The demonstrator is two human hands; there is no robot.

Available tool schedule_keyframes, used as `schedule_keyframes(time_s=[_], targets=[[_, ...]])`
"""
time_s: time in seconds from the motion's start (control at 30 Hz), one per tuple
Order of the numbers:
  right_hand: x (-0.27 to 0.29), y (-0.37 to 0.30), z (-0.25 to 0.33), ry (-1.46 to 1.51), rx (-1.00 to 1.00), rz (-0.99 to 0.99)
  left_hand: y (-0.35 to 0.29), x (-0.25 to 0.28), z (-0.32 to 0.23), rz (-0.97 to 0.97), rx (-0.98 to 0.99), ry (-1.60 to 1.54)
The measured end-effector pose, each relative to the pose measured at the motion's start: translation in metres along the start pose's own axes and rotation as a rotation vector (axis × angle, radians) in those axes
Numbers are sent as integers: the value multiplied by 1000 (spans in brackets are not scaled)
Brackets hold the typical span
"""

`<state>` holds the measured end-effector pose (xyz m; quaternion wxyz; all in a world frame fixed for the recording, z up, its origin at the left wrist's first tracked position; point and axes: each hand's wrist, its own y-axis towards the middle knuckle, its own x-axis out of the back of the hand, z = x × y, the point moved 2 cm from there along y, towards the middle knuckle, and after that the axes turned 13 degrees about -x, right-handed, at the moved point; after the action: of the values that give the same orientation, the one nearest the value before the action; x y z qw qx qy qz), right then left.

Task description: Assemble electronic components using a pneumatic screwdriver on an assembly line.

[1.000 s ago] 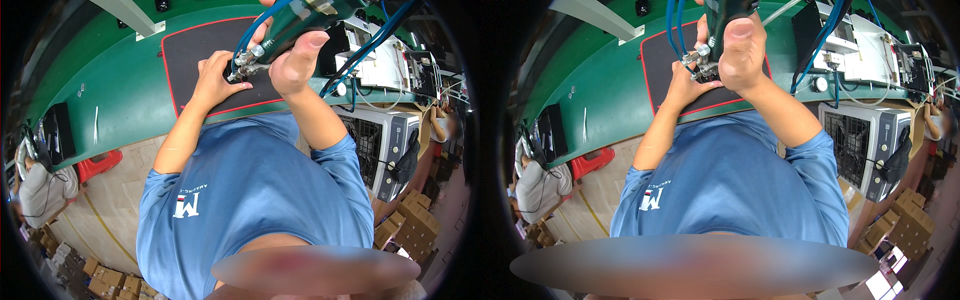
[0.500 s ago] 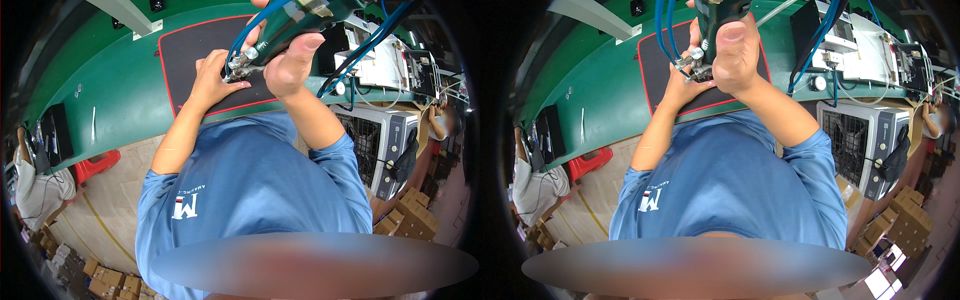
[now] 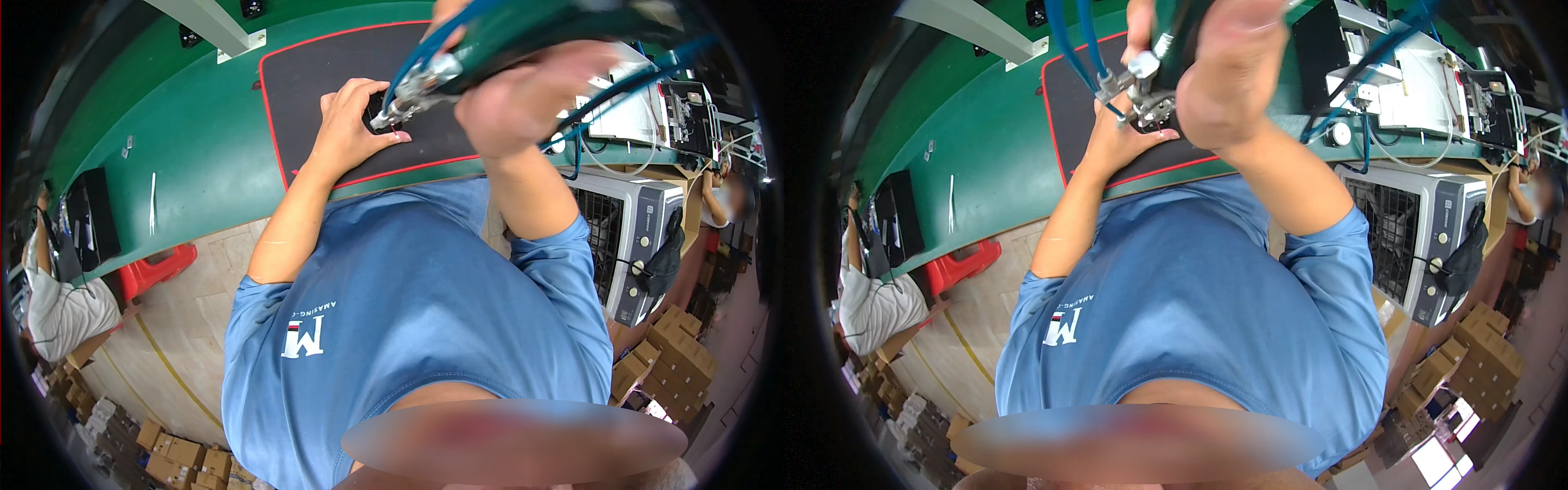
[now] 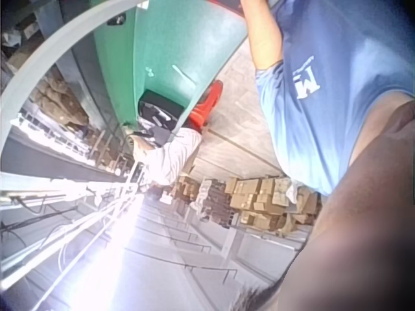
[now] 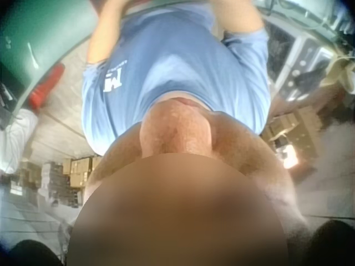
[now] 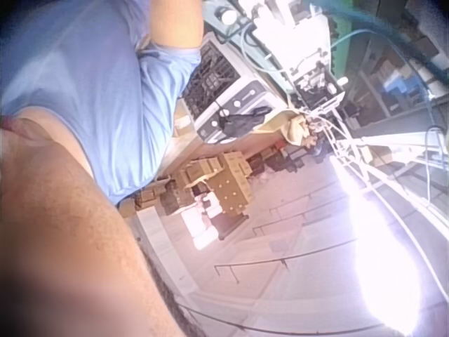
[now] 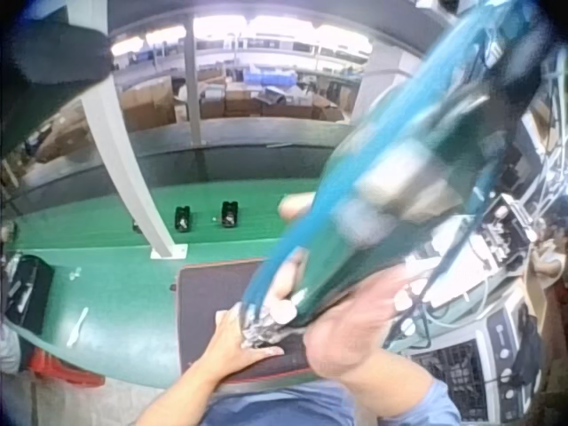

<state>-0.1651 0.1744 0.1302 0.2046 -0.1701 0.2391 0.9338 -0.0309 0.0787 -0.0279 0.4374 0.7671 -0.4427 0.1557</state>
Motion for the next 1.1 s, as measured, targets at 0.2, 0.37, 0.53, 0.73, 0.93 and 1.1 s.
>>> schedule_keyframes(time_s=[0.2,0.37,0.53,0.73,0.93,1.1], targets=[[-35,8,0,259,-55,-296,-5,-2,6,14,-4,-27],[-36,7,-34,147,-5,-268,-2,-6,7,-30,1,-126],[-14,-5,-51,34,36,-247,-4,-5,7,19,25,-115],[-3,-10,-76,-103,91,-217,-3,-5,8,-3,43,-133],[-11,0,-34,-94,46,-175,-2,0,0,-17,11,-40],[-23,15,2,-87,4,-133,-3,-1,1,-4,28,-34]])
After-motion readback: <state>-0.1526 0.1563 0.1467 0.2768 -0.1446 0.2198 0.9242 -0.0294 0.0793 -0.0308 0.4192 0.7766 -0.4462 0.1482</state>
